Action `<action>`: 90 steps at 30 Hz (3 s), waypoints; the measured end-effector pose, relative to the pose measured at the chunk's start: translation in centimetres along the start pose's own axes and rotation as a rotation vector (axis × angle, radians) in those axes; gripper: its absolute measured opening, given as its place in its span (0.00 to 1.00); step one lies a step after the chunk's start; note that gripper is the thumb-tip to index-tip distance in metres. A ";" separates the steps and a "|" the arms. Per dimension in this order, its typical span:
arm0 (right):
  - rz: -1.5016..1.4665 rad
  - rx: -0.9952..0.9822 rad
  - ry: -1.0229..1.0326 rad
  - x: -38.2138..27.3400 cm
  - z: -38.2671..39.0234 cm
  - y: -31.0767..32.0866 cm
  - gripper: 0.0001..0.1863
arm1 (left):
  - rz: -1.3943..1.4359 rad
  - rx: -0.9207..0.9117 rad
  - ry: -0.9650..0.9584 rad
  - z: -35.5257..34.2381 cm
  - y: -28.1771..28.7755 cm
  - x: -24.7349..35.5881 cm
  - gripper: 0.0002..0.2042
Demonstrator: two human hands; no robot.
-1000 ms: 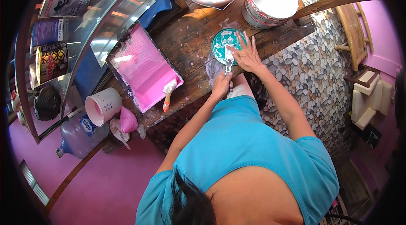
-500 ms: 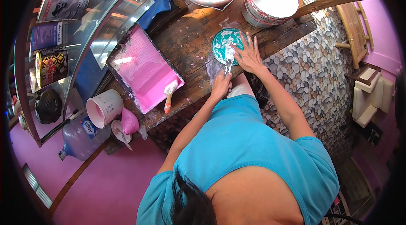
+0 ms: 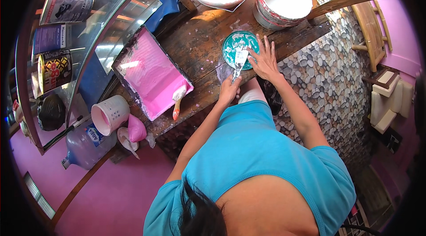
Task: The person mixes a white substance in a small bowl with a spatula and applies it to a textured wall surface.
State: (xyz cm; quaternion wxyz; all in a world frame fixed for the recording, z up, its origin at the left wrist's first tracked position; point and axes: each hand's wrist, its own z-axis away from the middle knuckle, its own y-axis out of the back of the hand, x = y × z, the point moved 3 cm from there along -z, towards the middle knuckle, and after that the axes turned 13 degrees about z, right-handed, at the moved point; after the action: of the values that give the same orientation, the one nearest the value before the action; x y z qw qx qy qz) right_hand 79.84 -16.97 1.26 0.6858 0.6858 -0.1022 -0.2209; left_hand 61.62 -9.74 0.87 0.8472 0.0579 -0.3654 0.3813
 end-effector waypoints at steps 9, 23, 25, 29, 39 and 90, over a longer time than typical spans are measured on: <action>0.051 0.031 0.042 -1.2 1.5 -0.2 0.25 | -0.092 0.035 -0.006 0.5 0.0 1.0 0.15; 0.107 -0.033 0.134 2.3 0.0 -1.3 0.24 | -0.090 0.000 -0.002 0.2 0.6 2.1 0.15; 0.017 -0.008 0.153 1.2 0.2 -0.7 0.24 | -0.101 0.001 0.002 0.2 0.6 2.1 0.15; -0.095 -0.058 0.231 -2.3 0.6 0.5 0.24 | -0.151 0.012 -0.001 -0.1 0.8 1.8 0.16; -0.004 -0.001 0.162 -0.2 -0.8 -1.2 0.27 | -0.268 0.009 -0.027 0.5 1.3 2.5 0.17; -0.071 0.029 0.004 -2.4 1.6 -1.9 0.31 | 0.404 -0.250 0.359 3.6 1.8 2.0 0.19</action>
State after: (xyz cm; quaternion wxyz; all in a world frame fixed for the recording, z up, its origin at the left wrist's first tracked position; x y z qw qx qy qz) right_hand 76.71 -17.24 -0.14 0.6678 0.6994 -0.0795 -0.2420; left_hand 59.23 -8.64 4.51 0.8059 -0.1891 -0.2578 0.4982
